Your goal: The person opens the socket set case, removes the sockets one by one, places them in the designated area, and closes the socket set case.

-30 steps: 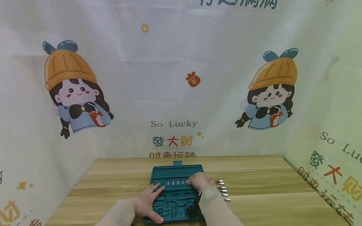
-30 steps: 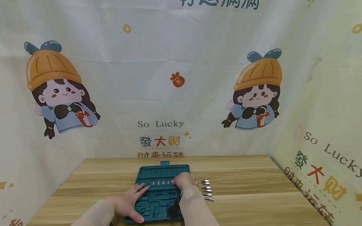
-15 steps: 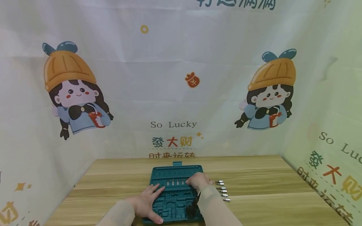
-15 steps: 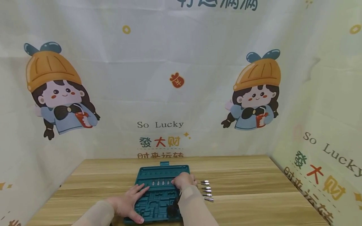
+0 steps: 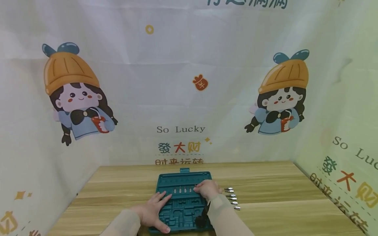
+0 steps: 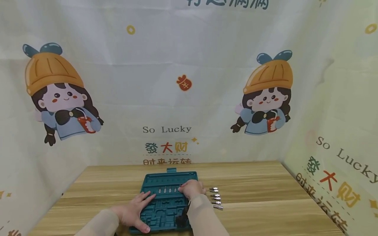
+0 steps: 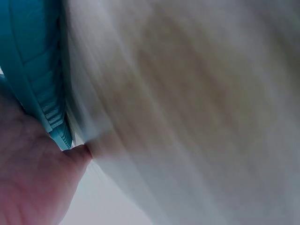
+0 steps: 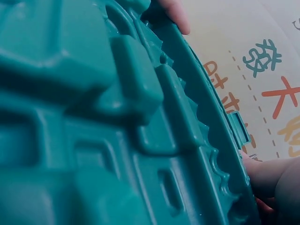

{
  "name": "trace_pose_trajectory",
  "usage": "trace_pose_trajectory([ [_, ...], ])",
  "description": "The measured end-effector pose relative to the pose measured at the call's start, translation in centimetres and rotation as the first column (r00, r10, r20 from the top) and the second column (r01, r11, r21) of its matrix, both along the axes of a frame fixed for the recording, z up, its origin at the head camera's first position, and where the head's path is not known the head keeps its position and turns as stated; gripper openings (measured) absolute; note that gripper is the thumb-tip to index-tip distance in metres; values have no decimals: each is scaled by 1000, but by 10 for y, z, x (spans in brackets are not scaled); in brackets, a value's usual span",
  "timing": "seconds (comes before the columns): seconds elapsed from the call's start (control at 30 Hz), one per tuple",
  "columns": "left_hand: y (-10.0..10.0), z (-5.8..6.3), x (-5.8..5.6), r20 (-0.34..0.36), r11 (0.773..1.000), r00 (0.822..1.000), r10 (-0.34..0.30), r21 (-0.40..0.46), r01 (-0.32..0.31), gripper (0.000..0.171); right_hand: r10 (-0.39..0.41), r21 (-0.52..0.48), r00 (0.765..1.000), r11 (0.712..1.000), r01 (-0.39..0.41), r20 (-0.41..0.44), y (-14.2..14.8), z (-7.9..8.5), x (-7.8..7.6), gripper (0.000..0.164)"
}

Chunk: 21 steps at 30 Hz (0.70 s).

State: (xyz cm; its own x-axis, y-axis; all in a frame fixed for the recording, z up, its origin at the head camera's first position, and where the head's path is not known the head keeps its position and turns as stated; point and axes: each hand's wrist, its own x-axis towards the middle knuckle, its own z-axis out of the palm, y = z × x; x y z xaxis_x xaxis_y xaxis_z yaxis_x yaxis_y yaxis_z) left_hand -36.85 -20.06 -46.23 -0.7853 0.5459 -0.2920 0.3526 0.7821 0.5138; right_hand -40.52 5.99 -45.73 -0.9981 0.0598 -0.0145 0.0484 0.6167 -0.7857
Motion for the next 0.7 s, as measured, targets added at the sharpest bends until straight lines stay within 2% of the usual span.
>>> trace_pose_trajectory([
  [0.2,-1,-4,-2,12,1000,1000,9,8,-9,108,8,-10,1000,1000,-8,-13,-1,-1,-2,9],
  [0.33,-5,-8,-6,29,1000,999,14,17,-14,108,50,-74,998,996,-52,-35,1,-2,-4,16],
  [0.43,-7,-12,-7,12,1000,1000,15,17,-16,107,116,-198,993,973,-118,-20,5,0,-2,24],
  [0.53,-5,-11,-4,-2,1000,1000,25,5,-25,107,172,-333,985,930,-159,9,13,4,1,31],
  [0.6,-4,-8,-2,-2,1000,1000,26,-1,-26,108,188,-369,982,915,-164,29,18,8,4,32],
  [0.7,-2,-2,1,-2,1000,1000,27,-7,-27,110,220,-367,975,910,-194,30,27,15,9,34],
])
